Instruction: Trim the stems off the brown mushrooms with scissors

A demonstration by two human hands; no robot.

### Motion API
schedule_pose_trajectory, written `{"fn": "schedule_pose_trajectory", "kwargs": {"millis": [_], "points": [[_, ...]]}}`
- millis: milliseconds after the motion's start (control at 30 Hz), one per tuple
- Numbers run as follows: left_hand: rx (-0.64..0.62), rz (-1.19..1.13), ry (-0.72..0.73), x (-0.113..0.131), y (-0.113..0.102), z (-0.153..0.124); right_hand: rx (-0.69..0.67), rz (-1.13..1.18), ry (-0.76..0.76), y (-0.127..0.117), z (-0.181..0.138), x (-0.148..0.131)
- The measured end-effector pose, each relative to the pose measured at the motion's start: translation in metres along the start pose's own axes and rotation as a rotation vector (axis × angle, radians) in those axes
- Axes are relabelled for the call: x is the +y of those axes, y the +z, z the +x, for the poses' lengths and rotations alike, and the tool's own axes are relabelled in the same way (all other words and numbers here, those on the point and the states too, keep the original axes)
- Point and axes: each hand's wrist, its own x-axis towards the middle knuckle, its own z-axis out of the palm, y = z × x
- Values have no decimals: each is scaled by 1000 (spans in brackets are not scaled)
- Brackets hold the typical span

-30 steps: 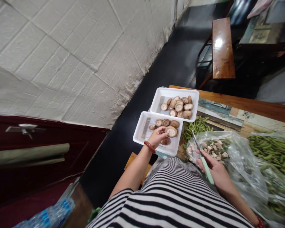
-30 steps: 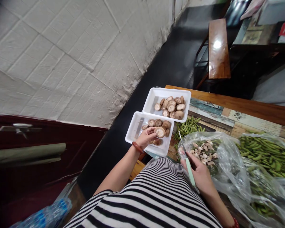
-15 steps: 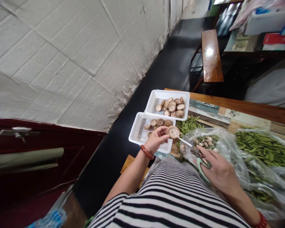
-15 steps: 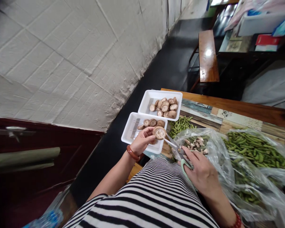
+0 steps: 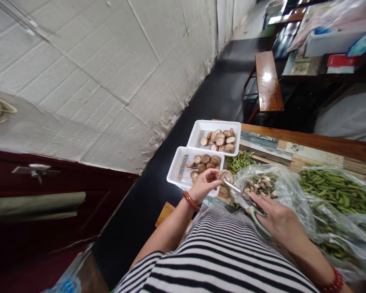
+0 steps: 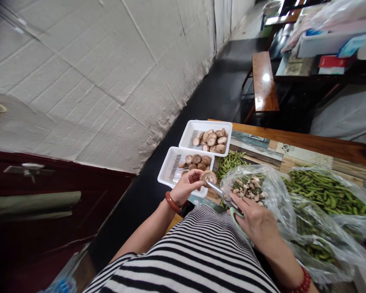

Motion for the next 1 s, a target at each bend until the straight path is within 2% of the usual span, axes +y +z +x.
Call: {"fn": "schedule_pose_trajectory", "kwargs": {"millis": [100, 233, 300, 400, 567, 667, 867, 1000], "points": [[63, 22, -74, -20, -8, 7, -24, 185, 125, 13, -6, 3], [166, 49, -196, -42, -32, 23, -24, 393, 417, 26, -9, 4], [210, 58, -249, -46, -45, 37, -22, 441, 561, 29, -9, 4], [276, 73, -246, -40, -59, 70, -26, 504, 680, 29, -6, 3], [331, 131, -137, -12, -64, 139, -17, 537, 729, 27, 3, -1], [361, 219, -111, -4, -70, 163, -28, 539, 745, 31, 9, -3], [466, 532, -204, -24, -100, 164, -53, 569, 759, 43, 22, -5], [442, 717, -216, -38, -111, 163, -68, 575, 762, 41, 32, -8]]}}
